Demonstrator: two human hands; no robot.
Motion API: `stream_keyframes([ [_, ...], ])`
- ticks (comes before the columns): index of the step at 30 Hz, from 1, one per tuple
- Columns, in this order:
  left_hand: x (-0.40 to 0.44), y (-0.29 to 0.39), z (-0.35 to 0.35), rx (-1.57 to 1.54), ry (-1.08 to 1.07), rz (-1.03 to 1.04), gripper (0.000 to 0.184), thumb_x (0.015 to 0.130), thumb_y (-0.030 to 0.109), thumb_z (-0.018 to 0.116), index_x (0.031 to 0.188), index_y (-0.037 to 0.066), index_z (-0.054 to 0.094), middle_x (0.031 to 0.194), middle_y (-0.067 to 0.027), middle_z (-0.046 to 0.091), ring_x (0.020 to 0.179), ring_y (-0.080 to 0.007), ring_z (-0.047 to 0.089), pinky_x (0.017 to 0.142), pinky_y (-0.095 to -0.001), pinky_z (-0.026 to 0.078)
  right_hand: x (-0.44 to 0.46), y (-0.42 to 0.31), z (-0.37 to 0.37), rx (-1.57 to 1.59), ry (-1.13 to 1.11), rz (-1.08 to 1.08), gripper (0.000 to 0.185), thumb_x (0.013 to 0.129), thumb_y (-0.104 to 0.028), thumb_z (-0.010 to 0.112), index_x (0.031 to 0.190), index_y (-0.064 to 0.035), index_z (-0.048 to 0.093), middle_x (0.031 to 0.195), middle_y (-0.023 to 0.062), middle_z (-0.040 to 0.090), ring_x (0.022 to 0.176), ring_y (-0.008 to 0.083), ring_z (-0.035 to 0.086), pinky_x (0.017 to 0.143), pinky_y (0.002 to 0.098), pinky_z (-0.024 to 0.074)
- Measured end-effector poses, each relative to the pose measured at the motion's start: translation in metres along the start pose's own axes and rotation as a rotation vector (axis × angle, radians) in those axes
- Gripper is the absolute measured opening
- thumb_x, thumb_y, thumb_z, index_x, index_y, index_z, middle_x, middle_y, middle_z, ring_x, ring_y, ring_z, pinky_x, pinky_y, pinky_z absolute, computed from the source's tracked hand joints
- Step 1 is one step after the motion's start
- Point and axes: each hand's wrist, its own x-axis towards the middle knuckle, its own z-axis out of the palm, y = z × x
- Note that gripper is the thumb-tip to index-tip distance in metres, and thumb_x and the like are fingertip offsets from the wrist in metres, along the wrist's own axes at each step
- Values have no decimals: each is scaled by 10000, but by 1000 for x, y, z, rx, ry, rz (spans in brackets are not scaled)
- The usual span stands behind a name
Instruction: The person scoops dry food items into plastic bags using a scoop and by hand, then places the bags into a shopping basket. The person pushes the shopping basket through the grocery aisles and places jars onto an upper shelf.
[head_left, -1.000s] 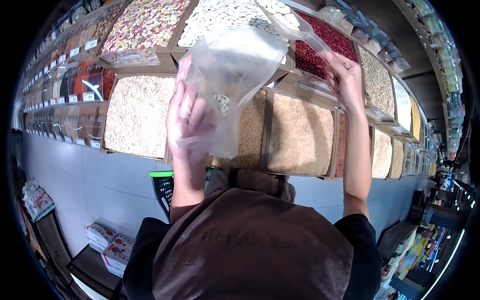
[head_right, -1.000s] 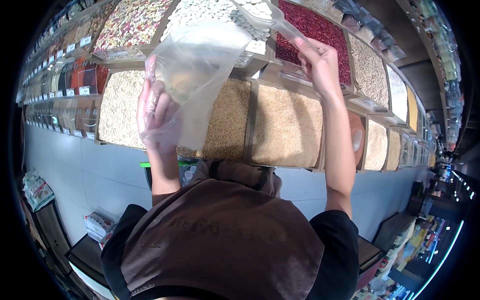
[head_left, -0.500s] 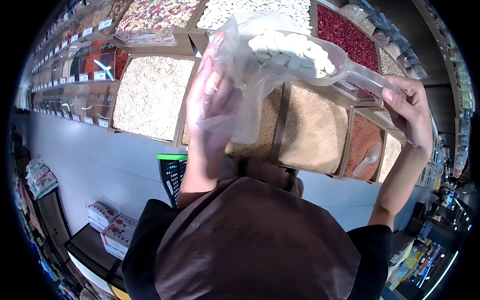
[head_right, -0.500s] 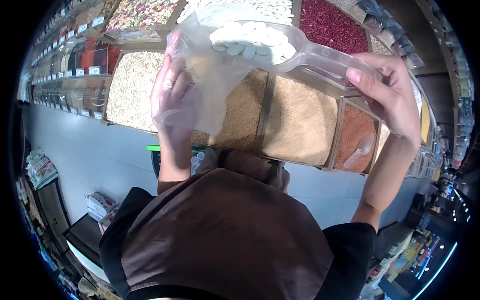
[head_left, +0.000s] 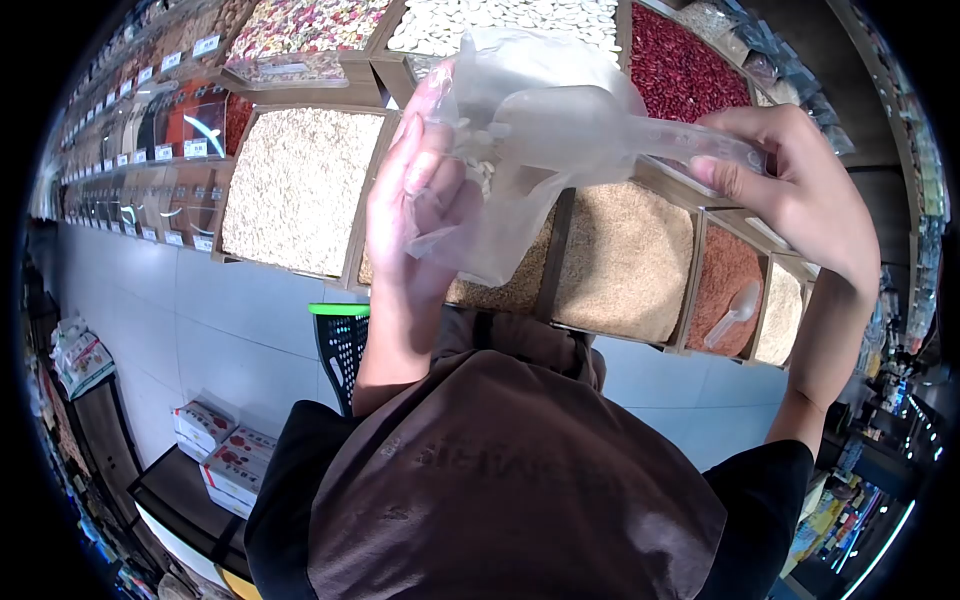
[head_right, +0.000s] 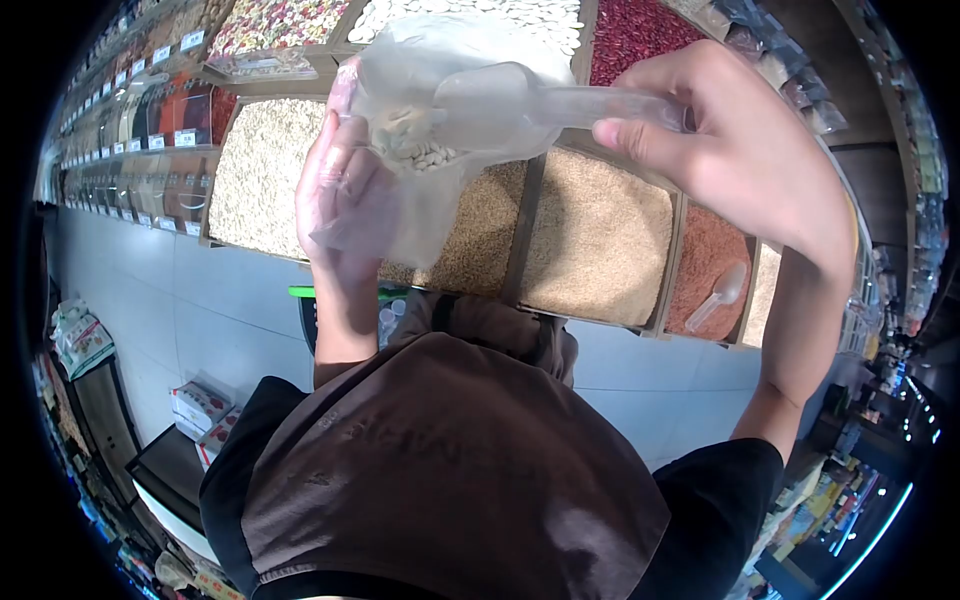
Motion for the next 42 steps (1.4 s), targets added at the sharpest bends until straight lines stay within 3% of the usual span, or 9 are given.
stream_keyframes([
  [4, 0, 4, -5, -78, 39, 23, 451, 1065, 217, 395, 1488, 69, 348, 670, 100, 358, 498, 1, 306, 459, -172, 278, -8, 30, -4, 5, 339, -117, 330, 906, -279, 689, 945, 48, 713, 634, 33, 588, 586, 101, 525, 552, 298, 400],
  [11, 0, 5, -11, -188, -143, -46, 463, 1065, 226, 400, 1500, 85, 331, 680, 89, 355, 519, -1, 309, 487, -174, 305, 48, 115, -37, 153, 201, 209, 370, 924, -388, 651, 727, -75, 650, 498, -94, 329, 401, 26, 255, 385, 239, 156],
  [13, -1, -1, 1, -65, 49, 1, 468, 1066, 231, 399, 1502, 79, 325, 680, 83, 356, 517, -7, 301, 492, -180, 312, 75, 131, -17, 151, 211, 306, 403, 921, -397, 649, 649, -105, 586, 495, -97, 331, 401, 35, 259, 391, 243, 167],
  [17, 1, -4, -7, -138, -33, -5, 385, 1088, 228, 312, 1430, 66, 380, 743, 63, 436, 516, -22, 382, 455, -172, 349, 125, 135, 25, 287, 229, 391, 377, 913, -352, 664, 656, -83, 606, 519, -73, 406, 422, 50, 291, 408, 270, 197],
  [25, -7, -5, 15, 738, 108, 337, 664, 897, -66, 605, 1485, 40, 315, 688, 81, 514, 577, 28, 413, 550, -127, 304, 210, 131, 101, 388, 423, 336, 369, 929, -283, 664, 710, 14, 658, 524, -2, 499, 462, 92, 399, 473, 318, 330],
  [29, -9, 0, 17, 805, 139, 414, 641, 872, -116, 590, 1453, 29, 362, 663, 78, 516, 560, 36, 385, 541, -131, 281, 213, 142, 127, 512, 488, 318, 334, 922, -253, 663, 806, 57, 711, 567, 5, 527, 481, 118, 426, 491, 319, 350],
  [35, -10, 8, 6, 768, 178, 219, 499, 879, -103, 585, 1356, 4, 483, 693, 76, 543, 551, 35, 370, 503, -144, 250, 182, 146, 136, 855, 537, 291, 285, 941, -223, 642, 716, -54, 595, 567, -56, 431, 436, 40, 338, 405, 239, 240],
  [38, -6, 6, 5, 755, 120, 213, 496, 877, -99, 581, 1353, 0, 488, 704, 69, 556, 542, 34, 370, 483, -152, 244, 159, 150, 132, 855, 515, 306, 302, 937, -246, 645, 978, 44, 719, 612, -27, 537, 475, 47, 399, 434, 245, 263],
  [42, -2, -1, 10, 723, 110, 297, 584, 873, -86, 587, 1425, 15, 427, 693, 72, 528, 530, 28, 369, 469, -155, 254, 137, 153, 128, 862, 534, 266, 278, 950, -268, 645, 787, -44, 623, 586, -52, 443, 415, 37, 346, 391, 228, 247],
])
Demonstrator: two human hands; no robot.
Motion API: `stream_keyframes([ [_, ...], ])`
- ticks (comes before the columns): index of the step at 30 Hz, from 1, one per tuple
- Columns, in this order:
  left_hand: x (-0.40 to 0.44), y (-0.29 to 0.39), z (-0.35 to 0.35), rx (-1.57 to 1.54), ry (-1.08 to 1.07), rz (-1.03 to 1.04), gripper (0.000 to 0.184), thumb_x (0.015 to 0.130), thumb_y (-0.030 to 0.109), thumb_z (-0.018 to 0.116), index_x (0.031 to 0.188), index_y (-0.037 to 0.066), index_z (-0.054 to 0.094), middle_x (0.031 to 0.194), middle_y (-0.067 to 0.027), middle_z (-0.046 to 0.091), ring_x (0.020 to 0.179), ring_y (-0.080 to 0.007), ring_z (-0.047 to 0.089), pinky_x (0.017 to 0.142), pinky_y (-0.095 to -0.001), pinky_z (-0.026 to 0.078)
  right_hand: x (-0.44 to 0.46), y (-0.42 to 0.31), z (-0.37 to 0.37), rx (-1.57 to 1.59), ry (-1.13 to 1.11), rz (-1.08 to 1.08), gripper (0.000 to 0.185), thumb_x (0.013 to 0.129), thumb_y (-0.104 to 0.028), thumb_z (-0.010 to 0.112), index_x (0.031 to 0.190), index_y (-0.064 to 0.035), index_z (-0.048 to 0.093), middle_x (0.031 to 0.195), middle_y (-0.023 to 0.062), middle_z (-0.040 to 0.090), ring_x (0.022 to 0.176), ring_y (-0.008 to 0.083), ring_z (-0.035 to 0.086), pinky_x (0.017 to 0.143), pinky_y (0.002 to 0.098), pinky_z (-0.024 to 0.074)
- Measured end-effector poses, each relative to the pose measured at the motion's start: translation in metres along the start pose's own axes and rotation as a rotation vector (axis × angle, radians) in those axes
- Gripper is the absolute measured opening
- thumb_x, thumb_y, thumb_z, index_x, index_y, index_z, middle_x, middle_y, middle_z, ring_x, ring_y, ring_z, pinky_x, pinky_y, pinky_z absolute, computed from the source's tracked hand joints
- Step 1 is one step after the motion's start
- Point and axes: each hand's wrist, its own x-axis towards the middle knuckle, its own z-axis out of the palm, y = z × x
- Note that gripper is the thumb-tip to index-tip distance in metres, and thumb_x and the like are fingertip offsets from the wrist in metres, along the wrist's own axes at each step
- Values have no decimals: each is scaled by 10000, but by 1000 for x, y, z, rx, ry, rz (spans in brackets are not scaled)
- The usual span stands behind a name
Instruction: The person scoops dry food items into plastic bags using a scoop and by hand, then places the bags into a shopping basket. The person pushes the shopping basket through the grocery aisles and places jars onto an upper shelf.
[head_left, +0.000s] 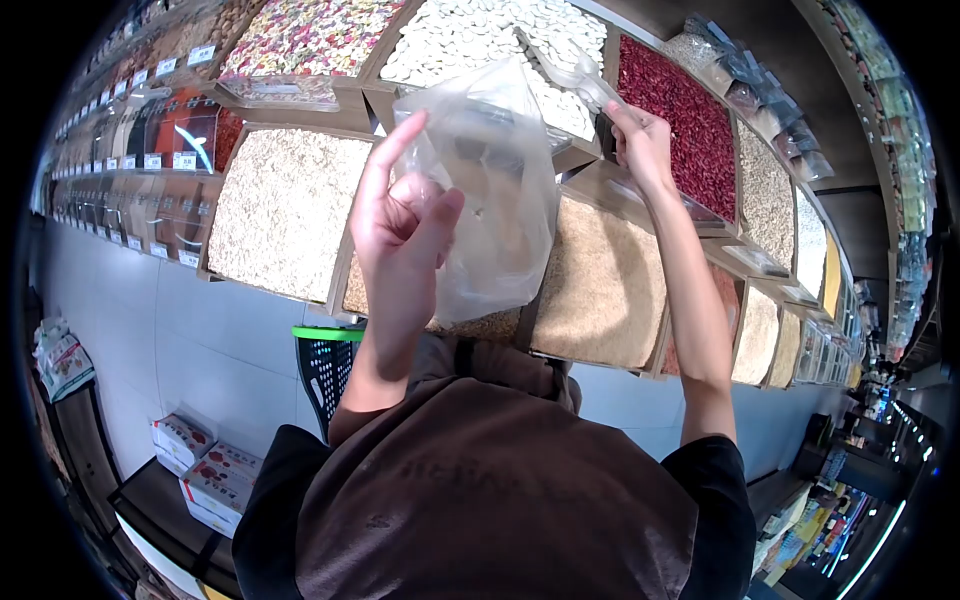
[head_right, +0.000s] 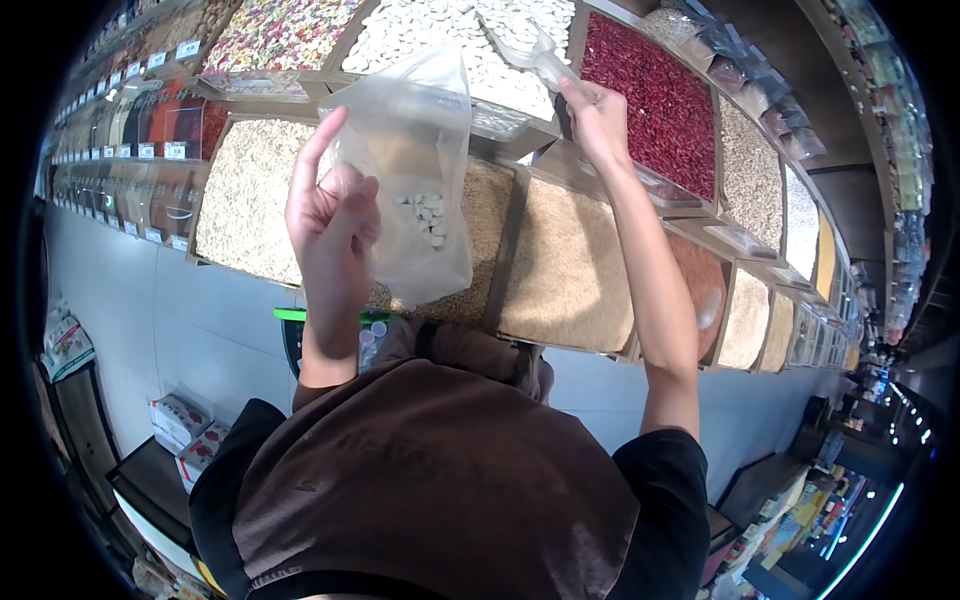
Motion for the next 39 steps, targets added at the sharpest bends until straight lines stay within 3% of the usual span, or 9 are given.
stream_keyframes([
  [7, -1, 5, 6, 147, 0, -12, 656, 882, -72, 589, 1488, 35, 363, 666, 88, 473, 533, 27, 368, 471, -152, 263, -23, -9, -23, 81, 46, -41, 297, 966, -282, 632, 1006, 4, 700, 599, -46, 453, 420, 41, 347, 401, 227, 239],
  [10, -2, 1, 2, 125, -39, -45, 637, 891, -73, 581, 1484, 35, 371, 663, 94, 465, 533, 28, 365, 477, -150, 263, -35, -24, -33, 95, 49, -40, 248, 957, -247, 636, 928, -9, 696, 574, -52, 465, 410, 34, 349, 389, 227, 246],
  [13, -3, -1, 2, 86, -36, -21, 613, 905, -66, 578, 1477, 28, 379, 663, 99, 462, 537, 29, 366, 487, -147, 263, -50, -41, -43, 123, 21, -33, 290, 968, -241, 614, 1094, 12, 682, 584, -61, 446, 412, 24, 321, 390, 215, 229],
  [23, -5, -8, 7, 81, -31, 40, 605, 932, -19, 585, 1479, 3, 329, 691, 78, 505, 549, 23, 388, 501, -145, 275, -107, -102, -98, 71, -173, -156, 449, 925, -286, 656, 1183, 82, 641, 542, -56, 405, 385, 19, 301, 352, 194, 198],
  [25, -5, -11, 10, -3, -15, 96, 623, 936, -16, 578, 1489, 6, 293, 698, 64, 523, 550, 21, 401, 496, -144, 280, -116, -113, -109, 39, -271, -174, 413, 912, -248, 682, 1167, 76, 651, 583, -52, 461, 431, 2, 325, 379, 193, 216],
  [26, -5, -11, 12, -4, -16, 92, 623, 936, -16, 578, 1489, 6, 293, 698, 64, 523, 550, 21, 401, 496, -144, 280, -120, -125, -116, 36, -360, -112, 422, 882, -239, 714, 1146, 86, 660, 657, -8, 569, 523, 28, 452, 465, 194, 338],
  [27, -6, -11, 13, 48, 16, 100, 612, 928, -9, 518, 1491, -9, 281, 654, 63, 481, 529, 10, 372, 481, -155, 263, -124, -134, -116, 35, -358, -110, 422, 882, -239, 714, 1146, 86, 660, 657, -8, 569, 523, 28, 452, 465, 194, 338],
  [30, -8, -9, 15, 55, 36, 120, 611, 916, -1, 468, 1494, -20, 272, 633, 61, 437, 510, -2, 342, 462, -166, 248, -134, -151, -107, -296, -432, -199, 388, 851, -229, 747, 1083, 77, 691, 862, 71, 701, 790, 111, 607, 733, 263, 471],
  [39, -15, -5, 15, -140, 10, 111, 609, 930, 2, 525, 1484, -21, 272, 710, 56, 443, 539, -3, 365, 460, -159, 275, -144, -181, -73, -704, -577, -276, 327, 866, -232, 724, 1035, 46, 690, 729, 106, 642, 613, 136, 542, 565, 308, 413],
])
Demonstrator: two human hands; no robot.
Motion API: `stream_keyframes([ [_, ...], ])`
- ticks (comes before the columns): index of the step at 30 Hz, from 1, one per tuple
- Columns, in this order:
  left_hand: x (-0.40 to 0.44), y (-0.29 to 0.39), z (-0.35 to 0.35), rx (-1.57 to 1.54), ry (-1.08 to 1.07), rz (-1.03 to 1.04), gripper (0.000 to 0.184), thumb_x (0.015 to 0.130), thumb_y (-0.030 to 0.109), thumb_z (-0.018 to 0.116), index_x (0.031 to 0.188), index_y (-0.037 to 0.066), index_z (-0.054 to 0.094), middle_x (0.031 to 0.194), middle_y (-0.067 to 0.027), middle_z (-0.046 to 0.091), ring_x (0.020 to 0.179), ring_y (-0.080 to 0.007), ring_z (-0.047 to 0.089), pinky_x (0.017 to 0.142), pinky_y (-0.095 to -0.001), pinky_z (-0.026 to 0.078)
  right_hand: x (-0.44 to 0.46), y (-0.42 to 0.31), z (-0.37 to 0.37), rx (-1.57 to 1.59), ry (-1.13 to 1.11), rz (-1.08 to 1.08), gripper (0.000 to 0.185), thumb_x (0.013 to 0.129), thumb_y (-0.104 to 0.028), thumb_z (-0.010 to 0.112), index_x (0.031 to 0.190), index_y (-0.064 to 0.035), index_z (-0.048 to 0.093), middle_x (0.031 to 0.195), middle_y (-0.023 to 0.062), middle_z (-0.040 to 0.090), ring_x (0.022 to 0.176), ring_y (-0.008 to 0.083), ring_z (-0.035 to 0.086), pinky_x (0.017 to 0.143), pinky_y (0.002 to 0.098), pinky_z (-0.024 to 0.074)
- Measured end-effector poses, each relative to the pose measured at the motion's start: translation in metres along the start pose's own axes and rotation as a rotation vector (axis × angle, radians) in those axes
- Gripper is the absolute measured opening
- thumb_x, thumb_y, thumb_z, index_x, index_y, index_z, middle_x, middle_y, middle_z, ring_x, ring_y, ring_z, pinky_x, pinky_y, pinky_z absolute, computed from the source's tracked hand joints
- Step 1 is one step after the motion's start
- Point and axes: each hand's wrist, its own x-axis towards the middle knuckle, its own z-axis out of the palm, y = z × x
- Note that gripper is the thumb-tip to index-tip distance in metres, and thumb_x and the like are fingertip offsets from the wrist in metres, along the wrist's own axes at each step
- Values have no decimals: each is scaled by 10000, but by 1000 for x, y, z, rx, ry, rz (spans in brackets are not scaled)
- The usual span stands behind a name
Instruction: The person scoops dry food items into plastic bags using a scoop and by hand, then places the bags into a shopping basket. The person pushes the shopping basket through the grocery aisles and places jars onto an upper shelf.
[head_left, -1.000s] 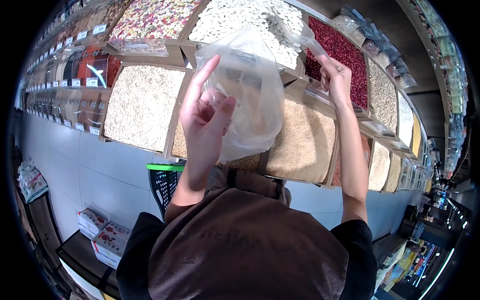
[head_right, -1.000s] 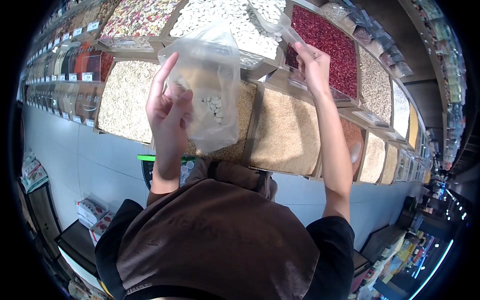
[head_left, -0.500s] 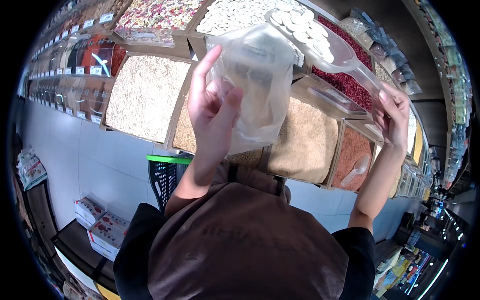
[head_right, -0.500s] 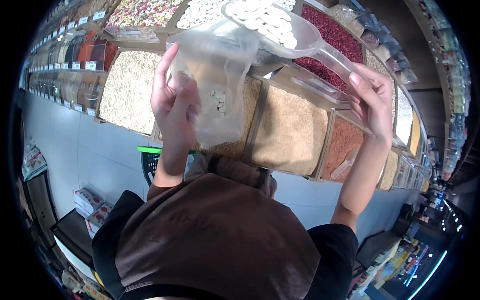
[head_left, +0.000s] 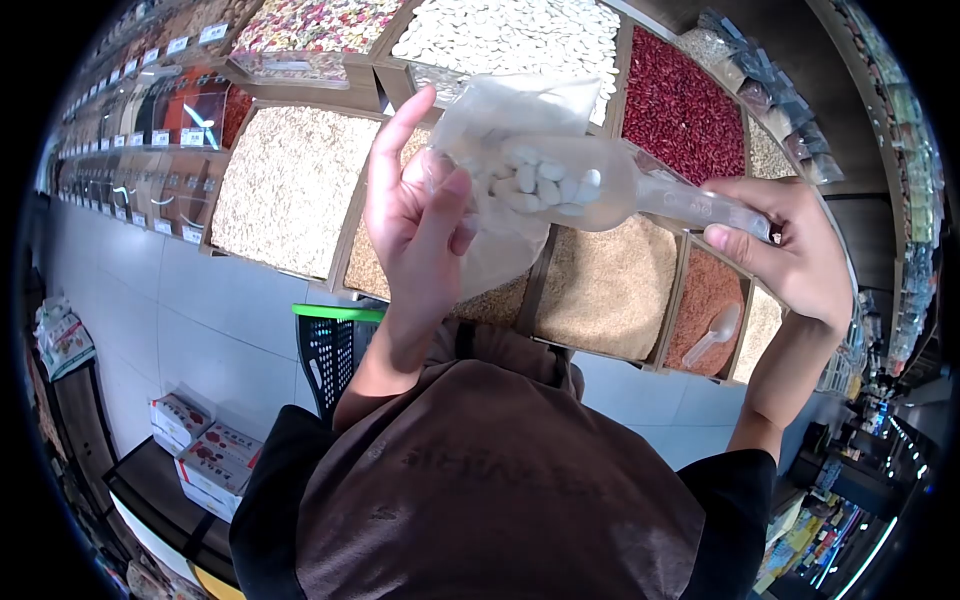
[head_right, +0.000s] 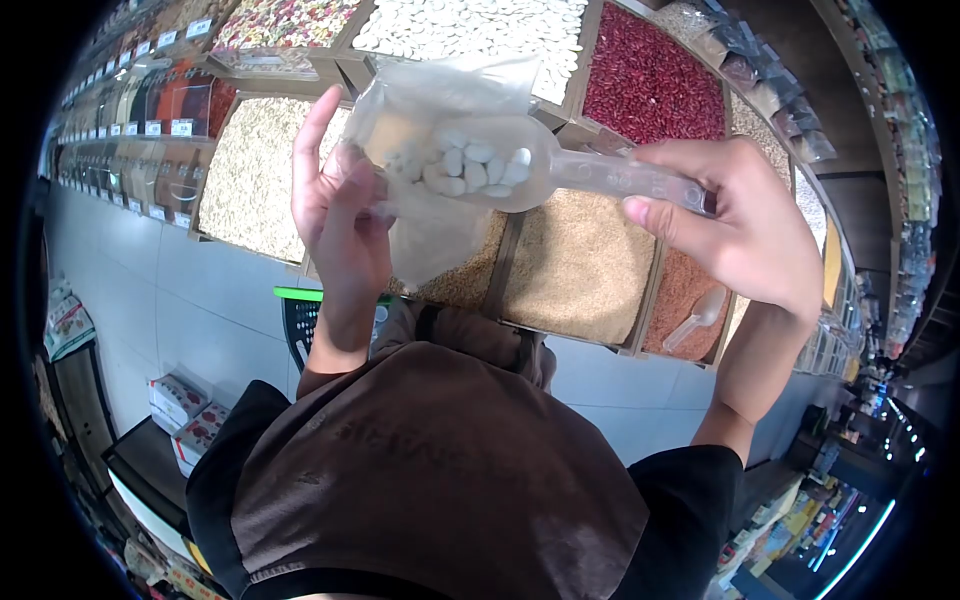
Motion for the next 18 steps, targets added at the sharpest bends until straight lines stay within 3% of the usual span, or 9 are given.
stream_keyframes([
  [7, -2, 0, -3, -54, 24, 6, 541, 960, 6, 533, 1451, -15, 306, 691, 60, 434, 507, 2, 336, 432, -157, 258, 15, -11, -1, -114, 19, -84, 337, 889, -273, 700, 991, 48, 691, 693, 116, 622, 582, 169, 536, 551, 322, 399],
  [9, -2, -1, -4, -55, 26, 6, 537, 959, 10, 541, 1445, -13, 316, 697, 59, 440, 511, 3, 342, 431, -156, 257, 17, -19, -6, -83, -56, 92, 414, 839, -241, 741, 1063, 100, 670, 805, 125, 692, 734, 150, 618, 679, 293, 472],
  [12, -2, 1, -3, -66, 49, 4, 529, 950, 13, 553, 1432, -11, 335, 713, 53, 461, 520, 5, 357, 430, -154, 258, 18, -20, -7, -62, -61, 81, 406, 849, -242, 737, 1061, 98, 672, 817, 124, 697, 751, 145, 622, 691, 290, 477],
  [13, -2, 1, -3, -75, 69, 3, 527, 944, 11, 557, 1425, -10, 345, 723, 49, 476, 525, 7, 364, 430, -152, 260, 17, -19, -5, -61, -60, 82, 406, 849, -242, 737, 1061, 98, 672, 817, 124, 697, 751, 145, 622, 691, 290, 477],
  [15, -3, 2, -6, -73, 70, -2, 528, 937, 8, 557, 1422, -9, 349, 732, 46, 490, 532, 7, 372, 432, -151, 261, 13, -12, 0, -33, 65, -83, 337, 894, -277, 706, 995, 44, 707, 703, 76, 643, 616, 119, 540, 571, 302, 406],
  [18, -3, 2, -10, -62, 66, -5, 528, 926, -1, 553, 1416, -7, 356, 743, 42, 510, 541, 7, 381, 435, -148, 263, 13, 0, -9, 73, 110, -8, 349, 897, -279, 714, 999, 54, 705, 716, 56, 647, 648, 96, 544, 588, 278, 409],
])
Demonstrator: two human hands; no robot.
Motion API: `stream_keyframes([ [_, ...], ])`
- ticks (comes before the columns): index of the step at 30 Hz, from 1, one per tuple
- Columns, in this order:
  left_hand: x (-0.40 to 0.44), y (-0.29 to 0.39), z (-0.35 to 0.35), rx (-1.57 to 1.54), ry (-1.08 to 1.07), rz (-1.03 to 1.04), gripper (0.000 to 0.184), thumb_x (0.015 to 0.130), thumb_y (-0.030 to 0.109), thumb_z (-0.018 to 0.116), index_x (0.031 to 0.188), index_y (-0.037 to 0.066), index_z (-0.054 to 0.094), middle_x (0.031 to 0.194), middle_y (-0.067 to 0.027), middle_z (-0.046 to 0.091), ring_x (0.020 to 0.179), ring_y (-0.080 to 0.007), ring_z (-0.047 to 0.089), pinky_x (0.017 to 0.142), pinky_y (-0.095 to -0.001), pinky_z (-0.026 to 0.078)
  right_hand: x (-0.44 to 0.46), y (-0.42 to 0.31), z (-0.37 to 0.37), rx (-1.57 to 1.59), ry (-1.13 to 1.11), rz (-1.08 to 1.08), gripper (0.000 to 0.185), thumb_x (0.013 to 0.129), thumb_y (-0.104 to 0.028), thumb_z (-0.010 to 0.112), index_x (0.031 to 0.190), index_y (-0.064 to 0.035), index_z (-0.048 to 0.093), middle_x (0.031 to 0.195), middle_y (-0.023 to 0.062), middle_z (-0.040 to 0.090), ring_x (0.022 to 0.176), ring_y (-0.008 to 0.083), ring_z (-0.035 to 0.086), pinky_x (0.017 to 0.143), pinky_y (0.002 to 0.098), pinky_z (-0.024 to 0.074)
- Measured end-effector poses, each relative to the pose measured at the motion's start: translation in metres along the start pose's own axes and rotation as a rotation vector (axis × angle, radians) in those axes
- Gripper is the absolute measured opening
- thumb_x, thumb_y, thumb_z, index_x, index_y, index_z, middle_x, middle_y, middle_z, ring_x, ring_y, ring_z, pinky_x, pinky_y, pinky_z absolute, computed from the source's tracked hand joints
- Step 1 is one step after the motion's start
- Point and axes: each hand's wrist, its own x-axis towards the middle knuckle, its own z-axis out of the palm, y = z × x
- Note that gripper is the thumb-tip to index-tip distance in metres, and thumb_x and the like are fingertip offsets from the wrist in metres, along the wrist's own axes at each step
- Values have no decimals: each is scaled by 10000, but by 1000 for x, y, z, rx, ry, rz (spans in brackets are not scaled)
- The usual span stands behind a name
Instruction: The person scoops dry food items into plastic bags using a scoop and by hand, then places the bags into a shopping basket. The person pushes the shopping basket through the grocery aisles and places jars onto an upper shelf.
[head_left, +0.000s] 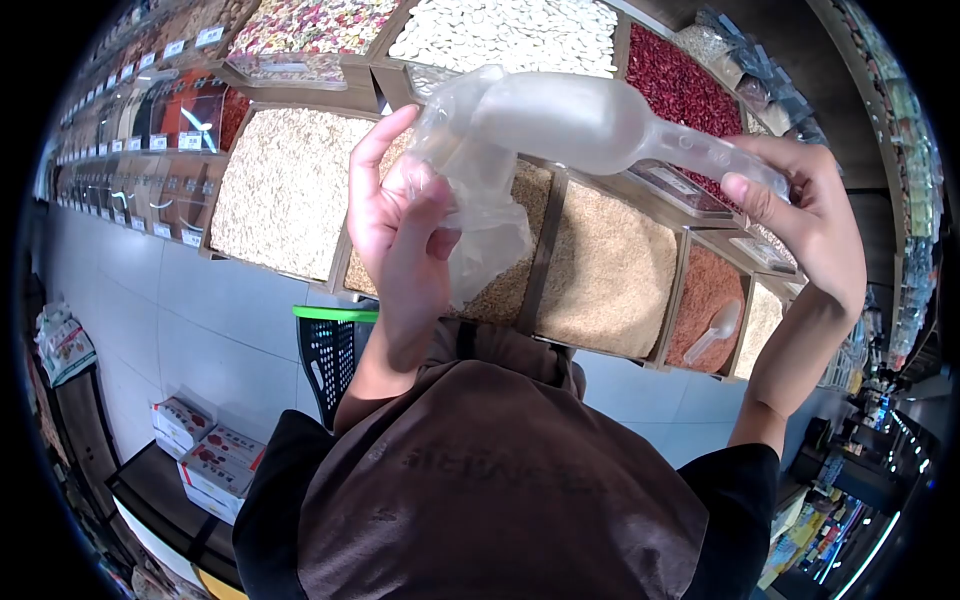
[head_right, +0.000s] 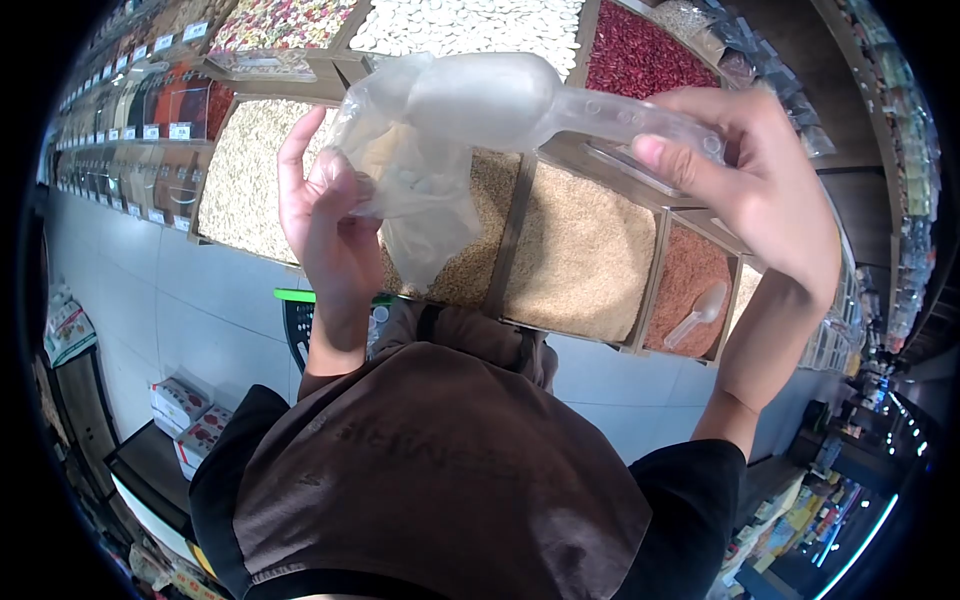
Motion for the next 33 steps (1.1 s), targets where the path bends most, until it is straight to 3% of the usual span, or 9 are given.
stream_keyframes([
  [4, 2, -3, -1, -5, -10, -5, 529, 922, -13, 541, 1415, -3, 349, 746, 38, 517, 537, 2, 375, 434, -154, 259, 26, 28, -16, -27, 51, 267, 317, 923, -317, 668, 854, -11, 714, 521, -46, 484, 446, 41, 392, 431, 233, 266],
  [7, 1, -2, 6, -36, 5, -5, 443, 921, -25, 533, 1351, -4, 429, 724, 42, 511, 531, 4, 362, 438, -161, 248, 53, 77, -11, 10, 117, 291, 323, 929, -331, 640, 792, -46, 703, 466, -84, 387, 383, 31, 291, 390, 242, 191],
  [9, -1, -2, 2, -24, -13, -30, 373, 922, -24, 536, 1290, -2, 479, 712, 46, 505, 532, 5, 358, 442, -164, 246, 69, 98, -7, 54, 157, 422, 444, 916, -382, 651, 592, -115, 509, 487, -83, 366, 371, 29, 285, 346, 235, 165],
  [16, -1, -3, 2, 31, 11, -52, 155, 921, -6, 558, 1073, 18, 579, 687, 59, 490, 537, 12, 344, 456, -169, 237, 141, 119, 51, 56, 205, 469, 442, 942, -362, 619, 596, -103, 523, 490, -71, 386, 395, 51, 322, 359, 246, 203],
  [22, 1, -2, -6, 92, 20, -77, 163, 912, 45, 548, 1071, 9, 550, 726, 64, 459, 611, -11, 393, 513, -179, 286, 193, 151, 102, 104, 330, 334, 405, 953, -285, 633, 617, -70, 564, 510, -35, 435, 423, 84, 339, 441, 296, 310],
  [28, 1, 1, -5, 56, 42, -71, 158, 917, -17, 529, 1061, 11, 586, 694, 70, 462, 544, 12, 329, 444, -175, 210, 169, 167, 129, 377, 434, 302, 344, 943, -257, 638, 679, -40, 604, 561, -27, 468, 423, 79, 352, 425, 275, 291],
  [30, 1, 1, -12, 111, 35, -88, 196, 911, 6, 530, 1103, -14, 567, 692, 70, 446, 568, 1, 347, 478, -181, 243, 156, 171, 130, 533, 435, 326, 361, 912, -296, 662, 873, 62, 692, 600, -5, 543, 475, 87, 449, 453, 277, 333],
  [31, 2, 0, -15, 166, 22, -107, 249, 905, 28, 532, 1144, -39, 548, 690, 71, 429, 593, -11, 366, 512, -188, 277, 148, 167, 131, 611, 445, 317, 311, 945, -260, 639, 724, -42, 620, 570, -53, 438, 425, 43, 362, 391, 231, 256],
  [33, 2, -1, -19, 129, 30, -144, 275, 905, 18, 526, 1171, -49, 540, 689, 73, 426, 585, -9, 359, 512, -182, 273, 134, 162, 128, 635, 460, 311, 282, 947, -248, 637, 801, -7, 654, 569, -51, 454, 429, 38, 366, 396, 233, 254],
])
